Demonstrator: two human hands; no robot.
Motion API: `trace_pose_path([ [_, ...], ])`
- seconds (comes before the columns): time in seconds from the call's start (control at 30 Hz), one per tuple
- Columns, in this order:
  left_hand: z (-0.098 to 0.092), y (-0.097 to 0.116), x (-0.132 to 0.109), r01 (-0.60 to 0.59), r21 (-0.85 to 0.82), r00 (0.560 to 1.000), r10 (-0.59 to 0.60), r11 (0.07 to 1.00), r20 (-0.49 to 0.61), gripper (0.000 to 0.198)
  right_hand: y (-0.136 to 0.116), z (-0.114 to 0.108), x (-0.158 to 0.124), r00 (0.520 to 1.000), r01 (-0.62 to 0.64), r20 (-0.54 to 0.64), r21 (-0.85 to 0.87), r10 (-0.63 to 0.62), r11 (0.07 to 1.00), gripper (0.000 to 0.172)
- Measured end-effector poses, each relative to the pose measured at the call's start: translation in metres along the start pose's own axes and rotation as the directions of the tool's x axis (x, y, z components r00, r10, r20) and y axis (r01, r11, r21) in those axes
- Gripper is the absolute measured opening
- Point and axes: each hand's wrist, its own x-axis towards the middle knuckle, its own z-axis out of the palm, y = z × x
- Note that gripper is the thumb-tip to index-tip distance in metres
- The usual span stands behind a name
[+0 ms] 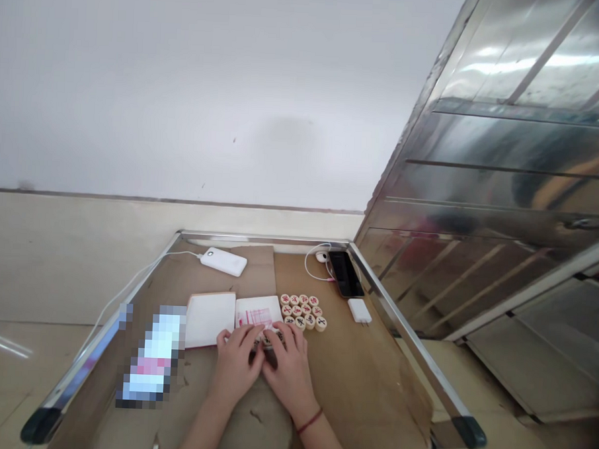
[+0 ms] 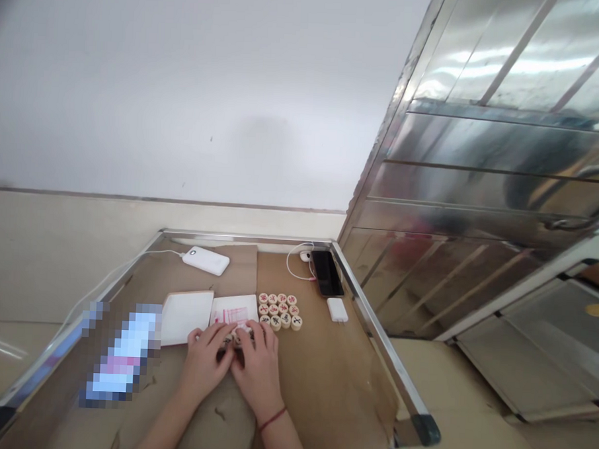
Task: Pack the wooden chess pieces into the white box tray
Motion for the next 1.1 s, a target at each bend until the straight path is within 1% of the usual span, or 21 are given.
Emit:
trace_pose_path([
  [0.1,0.002,0.001,0.000,-0.048,-0.102,0.994,0.037,0.994,-0.101,0.026,0.002,0.001,-0.001,1.000,0.022,-0.023,0.039,-0.021,0.999,0.037],
  [0.13,0.002,0.002,0.000,-0.065,-0.148,0.992,0.048,0.987,-0.118,0.024,0.002,0.001,-0.001,0.999,0.030,-0.033,0.049,-0.028,0.998,0.035],
  [0.23,0.003,0.003,-0.001,-0.085,-0.273,0.992,0.057,0.958,-0.111,0.022,0.003,0.001,-0.002,0.997,0.050,-0.067,0.068,-0.046,0.996,0.032],
  [0.3,0.003,0.003,-0.001,-0.067,-0.318,0.992,0.029,0.946,-0.123,0.021,0.004,-0.001,-0.001,0.993,0.063,-0.102,0.063,-0.056,0.996,0.029],
  [0.37,0.002,0.001,-0.002,-0.023,-0.335,0.989,-0.028,0.942,-0.146,0.021,0.006,-0.004,-0.001,0.983,0.050,-0.176,0.050,-0.040,0.998,0.024],
  [0.43,0.001,-0.001,-0.003,0.029,-0.345,0.985,-0.087,0.938,-0.151,0.021,0.014,-0.008,-0.001,0.957,-0.021,-0.290,0.045,0.033,0.999,0.019],
  [0.5,0.000,-0.002,-0.002,0.066,-0.356,0.985,-0.119,0.932,-0.127,0.022,0.025,-0.012,-0.005,0.907,-0.157,-0.389,0.045,0.162,0.987,0.017],
  [0.53,0.000,-0.002,-0.002,0.076,-0.363,0.986,-0.124,0.929,-0.112,0.023,0.031,-0.014,-0.008,0.883,-0.235,-0.410,0.042,0.231,0.971,0.020],
  [0.57,0.000,-0.002,-0.001,0.082,-0.369,0.987,-0.126,0.926,-0.095,0.024,0.038,-0.015,-0.011,0.864,-0.312,-0.407,0.034,0.298,0.949,0.024],
  [0.63,0.000,-0.002,0.000,0.095,-0.381,0.990,-0.128,0.920,-0.061,0.026,0.048,-0.018,-0.018,0.853,-0.431,-0.331,-0.012,0.403,0.902,0.029],
  [0.67,0.000,-0.002,0.000,0.098,-0.386,0.990,-0.129,0.917,-0.054,0.026,0.051,-0.018,-0.021,0.855,-0.468,-0.277,-0.049,0.438,0.883,0.030],
  [0.73,0.002,-0.002,0.001,0.100,-0.393,0.990,-0.132,0.914,-0.056,0.027,0.054,-0.019,-0.025,0.862,-0.496,-0.191,-0.128,0.469,0.859,0.030],
  [0.83,0.005,-0.002,0.002,0.094,-0.402,0.987,-0.138,0.911,-0.082,0.027,0.054,-0.019,-0.026,0.885,-0.464,-0.141,-0.198,0.444,0.863,0.030],
  [0.93,0.007,-0.002,0.001,0.072,-0.411,0.988,-0.120,0.909,-0.094,0.027,0.052,-0.020,-0.024,0.896,-0.440,-0.155,-0.176,0.417,0.881,0.034],
  [1.03,0.006,0.000,0.002,0.001,-0.403,0.993,-0.047,0.915,-0.105,0.025,0.043,-0.022,-0.023,0.908,-0.387,-0.181,-0.010,0.379,0.922,0.036],
  [1.1,0.004,0.002,0.002,-0.055,-0.396,0.995,0.015,0.916,-0.103,0.023,0.029,-0.024,-0.023,0.930,-0.315,-0.152,0.142,0.335,0.938,0.033],
])
